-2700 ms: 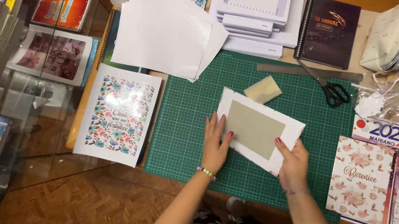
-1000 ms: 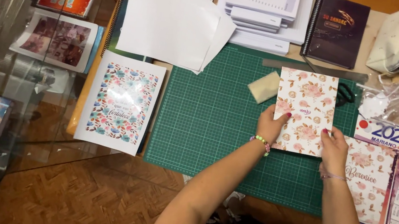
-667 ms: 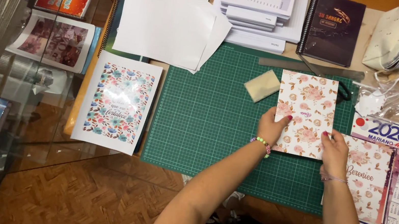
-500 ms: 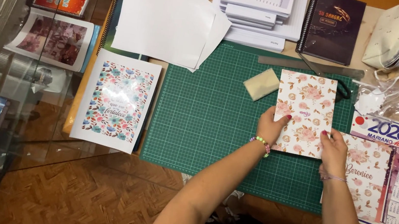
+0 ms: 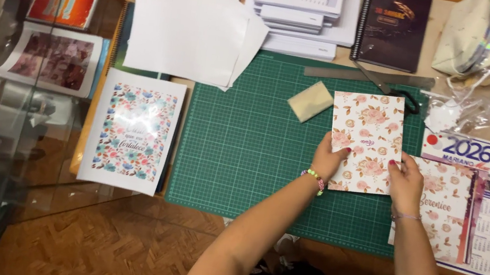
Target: Assembling a notebook cover by cutting paper, applying adhesive, and folding it over cardboard.
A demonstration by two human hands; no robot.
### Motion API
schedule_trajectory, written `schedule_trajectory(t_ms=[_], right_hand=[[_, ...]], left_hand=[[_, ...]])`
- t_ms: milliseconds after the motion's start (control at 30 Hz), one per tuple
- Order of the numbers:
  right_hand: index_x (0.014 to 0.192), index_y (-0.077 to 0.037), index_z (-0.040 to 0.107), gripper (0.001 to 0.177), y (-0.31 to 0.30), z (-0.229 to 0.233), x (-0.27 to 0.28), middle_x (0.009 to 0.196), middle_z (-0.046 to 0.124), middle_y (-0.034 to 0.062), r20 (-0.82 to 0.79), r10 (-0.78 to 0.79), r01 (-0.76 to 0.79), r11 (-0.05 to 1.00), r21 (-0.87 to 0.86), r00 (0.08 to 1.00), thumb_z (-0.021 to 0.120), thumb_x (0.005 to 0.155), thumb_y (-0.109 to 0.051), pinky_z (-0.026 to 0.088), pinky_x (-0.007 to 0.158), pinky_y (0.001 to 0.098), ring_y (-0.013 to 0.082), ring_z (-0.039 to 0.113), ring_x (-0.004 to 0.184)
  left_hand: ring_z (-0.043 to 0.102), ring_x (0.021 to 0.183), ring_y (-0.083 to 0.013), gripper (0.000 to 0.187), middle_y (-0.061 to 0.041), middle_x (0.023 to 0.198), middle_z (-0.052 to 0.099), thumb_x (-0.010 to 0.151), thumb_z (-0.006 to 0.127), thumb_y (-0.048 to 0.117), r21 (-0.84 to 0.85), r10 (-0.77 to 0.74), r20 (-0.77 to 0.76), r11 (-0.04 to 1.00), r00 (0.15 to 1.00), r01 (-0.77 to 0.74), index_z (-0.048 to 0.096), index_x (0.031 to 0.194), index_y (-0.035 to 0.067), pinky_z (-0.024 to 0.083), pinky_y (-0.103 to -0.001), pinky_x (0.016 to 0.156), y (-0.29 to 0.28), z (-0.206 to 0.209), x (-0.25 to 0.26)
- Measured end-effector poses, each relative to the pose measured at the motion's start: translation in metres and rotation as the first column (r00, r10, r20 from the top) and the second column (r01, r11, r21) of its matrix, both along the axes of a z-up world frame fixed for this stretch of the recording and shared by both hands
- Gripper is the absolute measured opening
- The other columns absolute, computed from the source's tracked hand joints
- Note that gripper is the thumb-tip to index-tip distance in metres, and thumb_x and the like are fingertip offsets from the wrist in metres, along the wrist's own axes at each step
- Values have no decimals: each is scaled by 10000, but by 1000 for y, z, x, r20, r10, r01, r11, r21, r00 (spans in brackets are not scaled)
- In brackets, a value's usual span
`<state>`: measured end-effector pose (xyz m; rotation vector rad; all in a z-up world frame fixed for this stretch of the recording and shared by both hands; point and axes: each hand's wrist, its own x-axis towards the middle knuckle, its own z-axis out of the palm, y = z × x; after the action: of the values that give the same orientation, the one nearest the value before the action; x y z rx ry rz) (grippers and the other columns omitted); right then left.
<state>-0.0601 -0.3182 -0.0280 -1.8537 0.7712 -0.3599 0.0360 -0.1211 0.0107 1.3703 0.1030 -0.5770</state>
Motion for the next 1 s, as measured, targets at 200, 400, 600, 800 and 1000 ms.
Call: schedule_trajectory(t_ms=[200, 400, 600, 800, 1000], right_hand=[[1385, -81, 654, 396, -27, 8, -18, 995, 675, 127, -59, -89, 83, 991, -103, 994, 714, 994, -102, 533, 587, 317, 197, 614, 751], [1365, -152, 687, 389, -33, 33, -35, 937, 688, 103, -131, -133, 110, 979, -173, 982, 733, 978, -147, 535, 515, 331, 214, 637, 669], [1455, -109, 580, 434, -20, 101, -40, 1109, 593, 55, -236, -161, 159, 987, -29, 958, 581, 1024, -63, 411, 539, 287, 158, 525, 779], [1368, -133, 667, 397, -81, 26, -78, 1108, 655, 50, -188, -195, 162, 970, -180, 963, 698, 973, -117, 460, 807, 315, 183, 583, 903], [1354, -148, 669, 388, -82, 26, -89, 1002, 570, -42, -195, -246, 239, 969, -57, 950, 680, 970, -96, 456, 708, 272, 123, 553, 860]], left_hand=[[570, 1295, -358, 494, -207, 1291, 651, 932, 677, 174, 16, -93, 13, 996, 996, 93, 546, 1399, 83, 461, -495, 1078, -33, -27, -11], [597, 1246, -409, 364, -231, 1215, 678, 984, 606, 244, 73, -175, 4, 982, 985, 174, 619, 1304, 72, 471, -521, 1044, -48, -14, -18], [679, 1034, -269, 374, -111, 1223, 680, 1040, 457, 292, 8, -338, -261, 936, 904, 352, 551, 1363, 129, 591, -387, 790, -58, 12, -31], [659, 1032, -295, 478, -111, 1257, 677, 968, 433, 391, 156, -402, -188, 889, 896, 431, 564, 1351, 137, 515, -432, 828, -73, 3, -50], [690, 979, -290, 437, -112, 1205, 700, 989, 456, 373, 158, -414, -231, 877, 880, 454, 577, 1330, 129, 583, -430, 760, -76, 7, -57]])
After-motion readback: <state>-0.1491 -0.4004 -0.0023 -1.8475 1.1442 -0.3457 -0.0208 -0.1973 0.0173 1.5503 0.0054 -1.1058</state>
